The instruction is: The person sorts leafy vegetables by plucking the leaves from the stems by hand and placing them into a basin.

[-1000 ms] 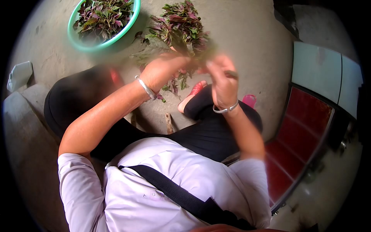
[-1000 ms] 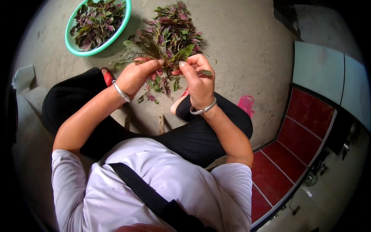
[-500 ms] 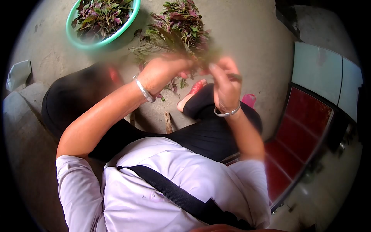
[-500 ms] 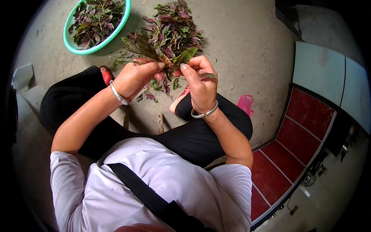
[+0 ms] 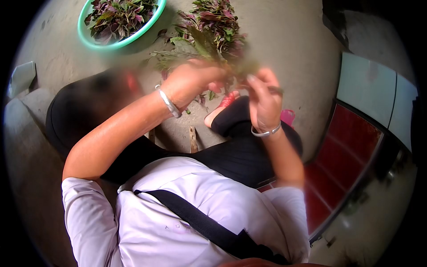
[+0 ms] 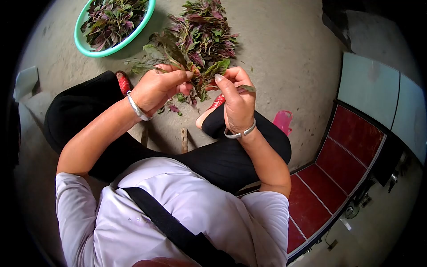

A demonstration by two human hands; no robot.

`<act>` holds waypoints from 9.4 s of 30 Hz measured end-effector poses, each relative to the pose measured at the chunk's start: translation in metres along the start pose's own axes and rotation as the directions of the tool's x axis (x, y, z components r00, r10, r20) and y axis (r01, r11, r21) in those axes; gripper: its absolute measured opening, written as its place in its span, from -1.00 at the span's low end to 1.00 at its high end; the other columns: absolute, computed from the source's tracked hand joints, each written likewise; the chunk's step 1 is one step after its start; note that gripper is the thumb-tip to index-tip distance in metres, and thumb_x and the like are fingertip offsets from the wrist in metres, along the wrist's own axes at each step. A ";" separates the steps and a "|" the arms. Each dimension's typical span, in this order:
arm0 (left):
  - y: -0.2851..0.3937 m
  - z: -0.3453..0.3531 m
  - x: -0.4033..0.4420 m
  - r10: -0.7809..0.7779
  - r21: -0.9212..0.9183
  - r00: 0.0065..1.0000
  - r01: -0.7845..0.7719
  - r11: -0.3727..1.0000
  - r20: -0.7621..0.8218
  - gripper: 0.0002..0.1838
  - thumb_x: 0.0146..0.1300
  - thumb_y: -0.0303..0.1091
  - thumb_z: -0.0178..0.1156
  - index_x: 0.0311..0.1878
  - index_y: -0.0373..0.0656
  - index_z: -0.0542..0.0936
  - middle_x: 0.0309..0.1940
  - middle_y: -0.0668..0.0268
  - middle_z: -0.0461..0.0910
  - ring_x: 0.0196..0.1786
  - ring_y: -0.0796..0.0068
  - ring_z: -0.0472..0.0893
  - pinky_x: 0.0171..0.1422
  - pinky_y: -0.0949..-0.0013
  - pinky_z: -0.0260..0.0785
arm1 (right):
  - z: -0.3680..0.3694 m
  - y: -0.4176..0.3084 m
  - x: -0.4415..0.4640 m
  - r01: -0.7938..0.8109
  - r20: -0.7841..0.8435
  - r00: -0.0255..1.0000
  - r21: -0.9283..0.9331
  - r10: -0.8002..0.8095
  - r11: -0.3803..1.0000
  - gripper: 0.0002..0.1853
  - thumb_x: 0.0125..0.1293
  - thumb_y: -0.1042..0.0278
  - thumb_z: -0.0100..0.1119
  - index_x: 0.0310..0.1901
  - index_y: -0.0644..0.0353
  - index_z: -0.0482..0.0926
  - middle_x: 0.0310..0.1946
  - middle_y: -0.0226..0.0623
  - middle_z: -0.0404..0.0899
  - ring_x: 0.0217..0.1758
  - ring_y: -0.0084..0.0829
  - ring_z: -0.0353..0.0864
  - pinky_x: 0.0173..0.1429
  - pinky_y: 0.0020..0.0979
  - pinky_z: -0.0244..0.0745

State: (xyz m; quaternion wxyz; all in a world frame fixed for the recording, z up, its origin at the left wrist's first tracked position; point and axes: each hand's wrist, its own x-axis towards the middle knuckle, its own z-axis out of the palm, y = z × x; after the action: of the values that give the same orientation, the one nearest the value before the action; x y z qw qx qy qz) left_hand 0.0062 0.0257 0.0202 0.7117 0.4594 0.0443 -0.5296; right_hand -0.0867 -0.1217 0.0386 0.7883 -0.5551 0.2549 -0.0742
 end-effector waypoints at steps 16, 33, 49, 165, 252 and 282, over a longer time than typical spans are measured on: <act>-0.009 -0.009 0.005 0.057 0.448 0.997 -0.070 0.891 0.042 -0.79 0.16 -0.31 0.10 -0.35 -0.29 0.54 -0.58 0.40 0.49 -0.52 0.70 0.41 -0.35 0.63 0.24 | 0.009 -0.011 0.009 0.558 0.326 0.810 -0.685 -0.487 0.469 -0.62 -0.02 0.60 0.02 -0.07 0.29 0.43 -0.12 -0.19 0.50 0.06 -0.30 0.38 0.04 -0.36 0.32; -0.003 -0.002 -0.001 0.026 0.421 1.000 -0.030 0.907 0.014 -0.79 0.16 -0.28 0.11 -0.37 -0.25 0.56 -0.58 0.44 0.50 -0.52 0.72 0.39 -0.40 0.63 0.19 | 0.000 -0.006 0.006 0.103 0.133 0.990 -0.541 -0.035 0.835 -0.89 0.13 0.46 0.07 -0.33 0.30 0.49 -0.54 -0.45 0.46 -0.46 -0.66 0.39 -0.35 -0.58 0.32; -0.006 -0.004 0.002 0.003 0.387 1.000 0.005 0.922 -0.019 -0.81 0.15 -0.34 0.14 -0.37 -0.32 0.54 -0.53 0.35 0.52 -0.47 0.66 0.46 -0.33 0.60 0.29 | 0.004 -0.009 0.004 -0.019 0.160 0.980 -0.518 0.119 0.855 -0.93 0.08 0.52 0.08 -0.36 0.26 0.45 -0.52 -0.51 0.45 -0.46 -0.74 0.36 -0.37 -0.65 0.29; 0.010 -0.004 -0.001 0.155 0.506 0.986 -0.164 0.847 0.060 -0.78 0.14 -0.34 0.16 -0.26 -0.33 0.52 -0.41 0.32 0.54 -0.32 0.58 0.48 -0.12 0.49 0.31 | 0.017 0.000 0.011 0.022 0.108 0.994 -0.278 0.008 0.960 -0.71 0.16 0.33 0.18 -0.15 0.29 0.38 -0.28 -0.37 0.49 -0.27 -0.64 0.44 -0.13 -0.57 0.35; -0.012 -0.008 0.009 0.152 0.450 0.986 -0.166 0.877 0.068 -0.73 0.14 -0.60 0.07 -0.06 -0.29 0.40 -0.39 0.49 0.41 -0.36 0.78 0.38 -0.30 0.66 0.28 | -0.011 -0.015 0.023 0.359 0.250 0.810 -0.927 -0.530 0.111 -0.98 -0.01 0.50 0.08 -0.50 0.21 0.46 -0.55 -0.24 0.44 -0.51 -0.22 0.47 -0.40 -0.28 0.36; 0.004 -0.006 0.008 0.013 0.337 0.990 -0.060 0.940 0.138 -0.68 0.21 -0.46 0.03 0.05 -0.20 0.33 -0.30 0.41 0.48 -0.36 0.67 0.47 -0.31 0.59 0.29 | -0.001 -0.004 0.023 -0.118 0.004 0.993 -0.093 0.119 0.989 -0.89 0.19 0.42 0.13 -0.28 0.22 0.47 -0.46 -0.43 0.52 -0.48 -0.64 0.47 -0.36 -0.61 0.35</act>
State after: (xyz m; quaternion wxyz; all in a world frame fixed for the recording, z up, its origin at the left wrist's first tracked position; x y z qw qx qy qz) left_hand 0.0157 0.0241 0.0145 0.6328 0.5396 -0.1039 -0.5455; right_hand -0.0671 -0.1327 0.0346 0.7660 -0.5753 0.2866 -0.0126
